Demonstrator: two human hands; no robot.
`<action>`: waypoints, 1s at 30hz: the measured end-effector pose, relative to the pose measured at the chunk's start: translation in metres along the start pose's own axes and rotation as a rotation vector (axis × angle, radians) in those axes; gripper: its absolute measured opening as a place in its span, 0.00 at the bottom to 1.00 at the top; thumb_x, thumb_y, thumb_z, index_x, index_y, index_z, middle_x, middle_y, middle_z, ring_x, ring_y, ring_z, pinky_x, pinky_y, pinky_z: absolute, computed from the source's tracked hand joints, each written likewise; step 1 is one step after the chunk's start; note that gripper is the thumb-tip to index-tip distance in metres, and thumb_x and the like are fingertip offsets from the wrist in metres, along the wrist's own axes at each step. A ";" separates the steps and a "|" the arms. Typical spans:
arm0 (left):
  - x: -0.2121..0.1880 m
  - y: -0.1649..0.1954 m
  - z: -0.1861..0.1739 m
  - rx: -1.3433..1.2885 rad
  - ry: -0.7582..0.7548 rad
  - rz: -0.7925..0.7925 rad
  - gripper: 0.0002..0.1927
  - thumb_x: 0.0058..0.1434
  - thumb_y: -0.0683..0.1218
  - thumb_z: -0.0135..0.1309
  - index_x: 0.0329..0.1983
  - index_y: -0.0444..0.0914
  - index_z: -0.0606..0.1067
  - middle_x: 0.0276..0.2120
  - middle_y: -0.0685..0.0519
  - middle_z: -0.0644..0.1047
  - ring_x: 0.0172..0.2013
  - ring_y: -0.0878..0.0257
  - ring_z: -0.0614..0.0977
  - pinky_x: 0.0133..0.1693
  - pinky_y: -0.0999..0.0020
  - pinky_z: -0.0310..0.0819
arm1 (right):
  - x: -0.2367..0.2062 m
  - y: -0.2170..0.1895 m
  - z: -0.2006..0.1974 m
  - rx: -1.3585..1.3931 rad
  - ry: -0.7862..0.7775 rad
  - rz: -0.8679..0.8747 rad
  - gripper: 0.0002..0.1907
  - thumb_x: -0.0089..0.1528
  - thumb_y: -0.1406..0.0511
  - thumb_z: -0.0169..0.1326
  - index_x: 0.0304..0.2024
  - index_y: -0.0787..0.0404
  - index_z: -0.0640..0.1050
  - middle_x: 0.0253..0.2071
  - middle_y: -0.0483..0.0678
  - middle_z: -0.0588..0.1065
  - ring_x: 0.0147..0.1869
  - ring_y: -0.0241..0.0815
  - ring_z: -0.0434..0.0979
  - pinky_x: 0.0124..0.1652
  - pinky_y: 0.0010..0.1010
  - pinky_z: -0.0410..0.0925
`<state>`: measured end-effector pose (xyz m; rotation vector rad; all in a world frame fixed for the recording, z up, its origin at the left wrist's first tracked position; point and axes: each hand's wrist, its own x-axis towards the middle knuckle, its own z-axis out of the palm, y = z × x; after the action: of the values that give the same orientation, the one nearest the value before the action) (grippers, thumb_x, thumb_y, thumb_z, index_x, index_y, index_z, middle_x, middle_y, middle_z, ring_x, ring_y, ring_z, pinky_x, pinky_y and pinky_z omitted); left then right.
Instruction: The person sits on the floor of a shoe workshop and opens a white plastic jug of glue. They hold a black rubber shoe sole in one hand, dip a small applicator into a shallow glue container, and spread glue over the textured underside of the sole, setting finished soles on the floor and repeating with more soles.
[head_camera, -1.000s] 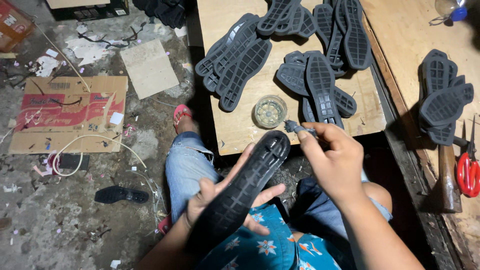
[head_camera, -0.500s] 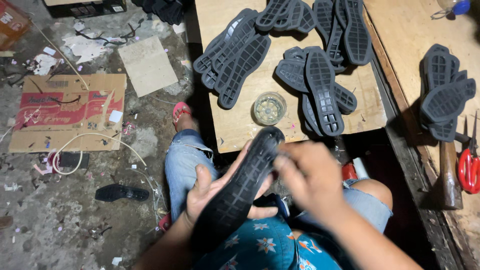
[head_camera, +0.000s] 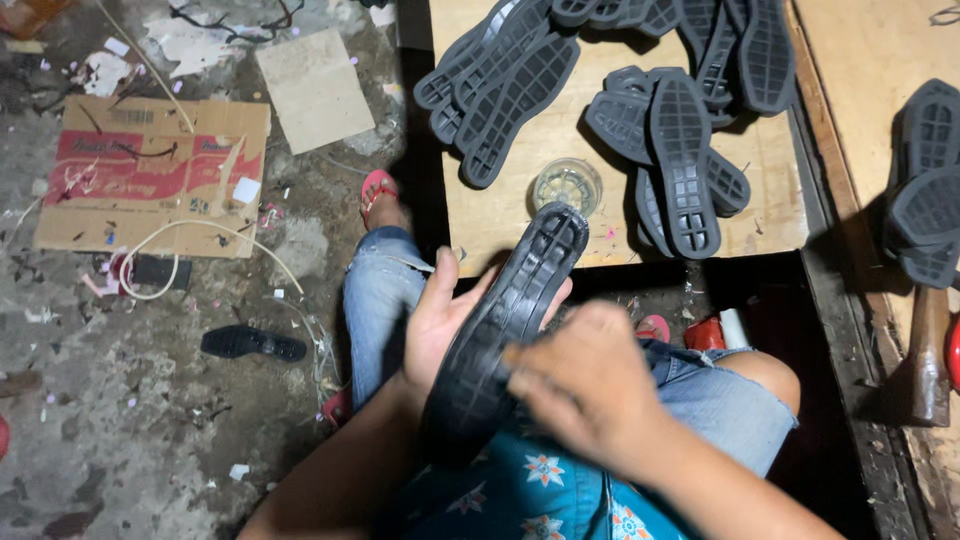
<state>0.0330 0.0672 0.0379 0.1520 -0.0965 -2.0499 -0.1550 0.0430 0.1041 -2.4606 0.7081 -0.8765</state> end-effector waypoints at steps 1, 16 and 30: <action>0.001 0.001 -0.002 -0.081 -0.034 0.002 0.46 0.72 0.75 0.34 0.80 0.38 0.55 0.70 0.42 0.67 0.68 0.52 0.70 0.70 0.45 0.57 | 0.004 0.006 0.000 -0.084 0.051 0.046 0.10 0.56 0.66 0.63 0.40 0.58 0.83 0.33 0.46 0.77 0.40 0.49 0.74 0.46 0.41 0.63; 0.013 0.018 -0.009 -0.038 -0.091 0.119 0.57 0.65 0.80 0.37 0.79 0.32 0.54 0.71 0.39 0.65 0.71 0.53 0.67 0.69 0.40 0.47 | -0.012 0.007 0.009 -0.092 0.032 -0.041 0.09 0.55 0.66 0.62 0.39 0.55 0.81 0.33 0.44 0.76 0.39 0.49 0.72 0.48 0.42 0.62; 0.015 0.009 -0.011 -0.115 -0.048 0.108 0.56 0.68 0.78 0.38 0.77 0.27 0.57 0.69 0.34 0.66 0.70 0.50 0.67 0.73 0.52 0.54 | 0.014 -0.013 0.007 -0.166 0.060 -0.147 0.13 0.53 0.67 0.63 0.41 0.59 0.80 0.33 0.44 0.75 0.40 0.48 0.74 0.49 0.45 0.62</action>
<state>0.0356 0.0503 0.0272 0.0253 -0.0162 -1.9459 -0.1367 0.0469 0.1126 -2.6719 0.6504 -0.9858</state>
